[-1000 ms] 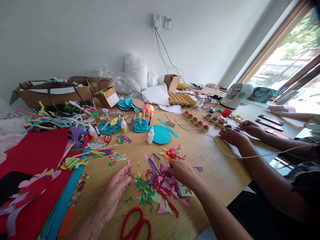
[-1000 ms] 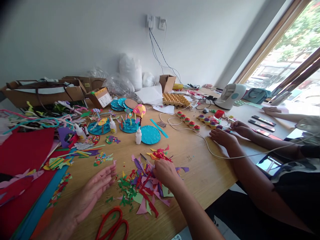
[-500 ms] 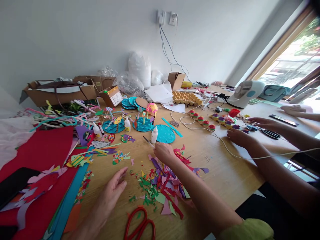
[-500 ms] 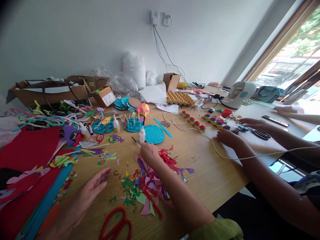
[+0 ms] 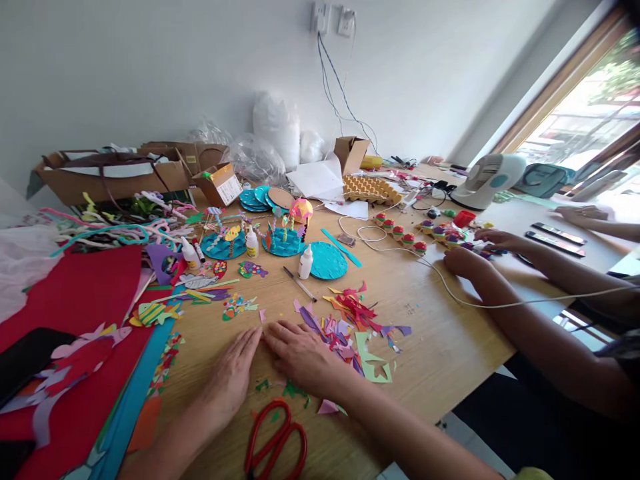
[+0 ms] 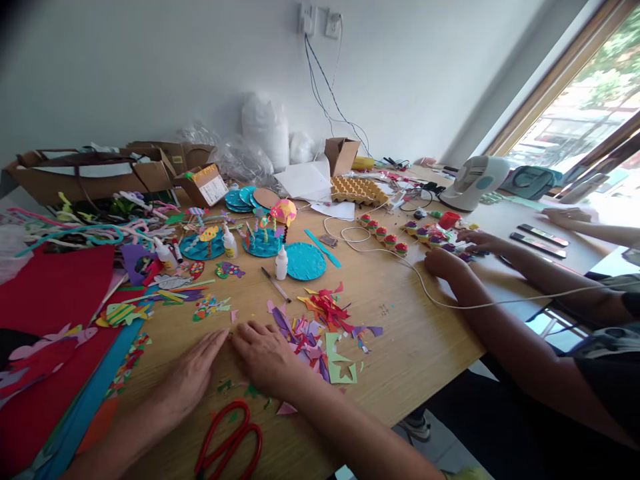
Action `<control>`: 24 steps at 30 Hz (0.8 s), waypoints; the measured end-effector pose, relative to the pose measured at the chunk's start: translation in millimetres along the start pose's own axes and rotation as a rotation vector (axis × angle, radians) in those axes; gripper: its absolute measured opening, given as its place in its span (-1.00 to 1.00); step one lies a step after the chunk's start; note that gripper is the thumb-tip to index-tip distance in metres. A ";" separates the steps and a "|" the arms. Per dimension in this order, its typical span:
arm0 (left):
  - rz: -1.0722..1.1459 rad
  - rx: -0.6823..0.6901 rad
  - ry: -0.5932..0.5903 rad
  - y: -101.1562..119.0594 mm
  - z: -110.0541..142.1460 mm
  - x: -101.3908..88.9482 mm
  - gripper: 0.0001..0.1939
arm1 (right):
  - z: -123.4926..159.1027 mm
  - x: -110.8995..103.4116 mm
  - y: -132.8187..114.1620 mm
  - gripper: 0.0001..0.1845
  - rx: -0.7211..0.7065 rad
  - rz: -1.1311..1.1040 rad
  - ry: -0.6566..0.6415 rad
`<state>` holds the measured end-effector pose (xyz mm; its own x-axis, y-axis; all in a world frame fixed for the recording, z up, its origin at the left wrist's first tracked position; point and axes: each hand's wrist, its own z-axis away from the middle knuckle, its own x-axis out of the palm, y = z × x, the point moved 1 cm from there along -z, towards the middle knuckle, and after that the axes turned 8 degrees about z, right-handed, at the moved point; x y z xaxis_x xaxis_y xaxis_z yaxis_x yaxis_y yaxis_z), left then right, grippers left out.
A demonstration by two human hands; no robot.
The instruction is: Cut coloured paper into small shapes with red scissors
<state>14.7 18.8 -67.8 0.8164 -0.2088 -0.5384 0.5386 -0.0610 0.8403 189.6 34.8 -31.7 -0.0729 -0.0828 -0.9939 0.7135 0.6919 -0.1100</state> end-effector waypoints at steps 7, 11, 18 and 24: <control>-0.026 0.122 -0.150 7.5 6.2 32.4 -0.40 | 35.4 15.0 11.1 -0.59 0.054 -0.018 0.019; 0.112 0.202 -0.274 23.3 6.7 41.0 -0.38 | 56.1 8.8 31.9 -0.61 0.138 0.013 -0.012; 0.104 0.150 -0.223 31.9 2.1 12.2 -0.51 | 76.2 -4.1 43.0 -0.59 0.282 0.029 0.071; 0.058 0.040 -0.071 34.6 -0.4 -19.4 -0.65 | 69.9 -1.6 4.5 -0.61 0.056 -0.051 0.011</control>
<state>17.6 21.1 -28.4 0.8286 -0.2817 -0.4839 0.4805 -0.0858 0.8728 241.7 -12.1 -30.0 -0.1177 -0.1087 -0.9871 0.7467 0.6456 -0.1601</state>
